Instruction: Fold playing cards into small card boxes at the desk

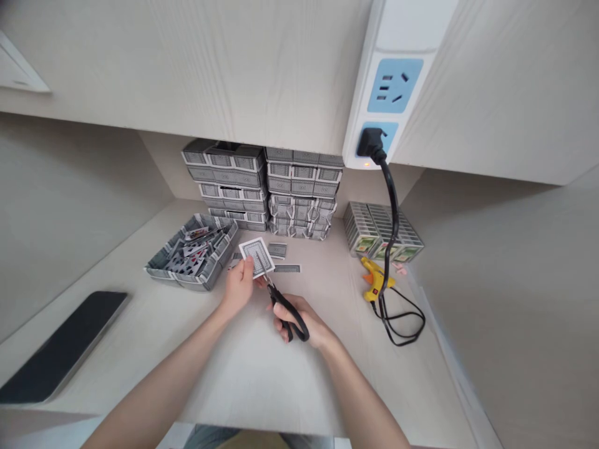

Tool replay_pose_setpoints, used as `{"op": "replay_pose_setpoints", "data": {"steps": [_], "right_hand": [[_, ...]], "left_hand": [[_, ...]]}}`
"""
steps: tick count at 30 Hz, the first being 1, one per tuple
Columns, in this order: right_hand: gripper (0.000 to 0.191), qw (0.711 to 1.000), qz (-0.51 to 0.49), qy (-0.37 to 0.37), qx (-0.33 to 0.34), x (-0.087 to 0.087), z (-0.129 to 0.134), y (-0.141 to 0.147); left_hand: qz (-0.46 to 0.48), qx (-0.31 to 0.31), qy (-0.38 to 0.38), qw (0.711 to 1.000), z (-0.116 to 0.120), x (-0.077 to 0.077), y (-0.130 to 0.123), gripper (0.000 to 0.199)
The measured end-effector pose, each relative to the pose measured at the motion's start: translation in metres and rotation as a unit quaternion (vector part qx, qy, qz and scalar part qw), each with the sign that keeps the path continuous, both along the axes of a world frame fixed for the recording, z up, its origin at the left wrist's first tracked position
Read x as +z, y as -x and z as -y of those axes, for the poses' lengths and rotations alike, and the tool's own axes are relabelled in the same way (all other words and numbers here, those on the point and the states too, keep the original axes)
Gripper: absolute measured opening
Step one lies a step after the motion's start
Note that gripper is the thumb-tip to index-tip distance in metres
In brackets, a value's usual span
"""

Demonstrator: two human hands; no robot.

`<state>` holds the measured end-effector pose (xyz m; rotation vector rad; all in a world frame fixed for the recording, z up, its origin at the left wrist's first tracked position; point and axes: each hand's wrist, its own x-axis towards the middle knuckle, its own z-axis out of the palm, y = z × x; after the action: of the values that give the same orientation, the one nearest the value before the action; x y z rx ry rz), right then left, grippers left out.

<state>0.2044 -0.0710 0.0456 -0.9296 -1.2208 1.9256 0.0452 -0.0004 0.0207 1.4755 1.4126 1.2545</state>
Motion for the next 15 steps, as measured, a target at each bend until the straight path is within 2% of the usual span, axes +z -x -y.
{"op": "replay_pose_setpoints", "data": {"steps": [7,15], "right_hand": [[0.045,1.000,0.006,0.003,-0.008,0.0011,0.0004,0.0009],[0.043,1.000,0.007,-0.003,-0.009,-0.0027,0.0000,0.0003]], "left_hand": [[-0.034,0.002,-0.006,0.999,0.0006,-0.0020,-0.0013,0.039],[-0.017,-0.002,-0.012,1.000,0.0016,-0.0007,-0.0027,0.039]]}}
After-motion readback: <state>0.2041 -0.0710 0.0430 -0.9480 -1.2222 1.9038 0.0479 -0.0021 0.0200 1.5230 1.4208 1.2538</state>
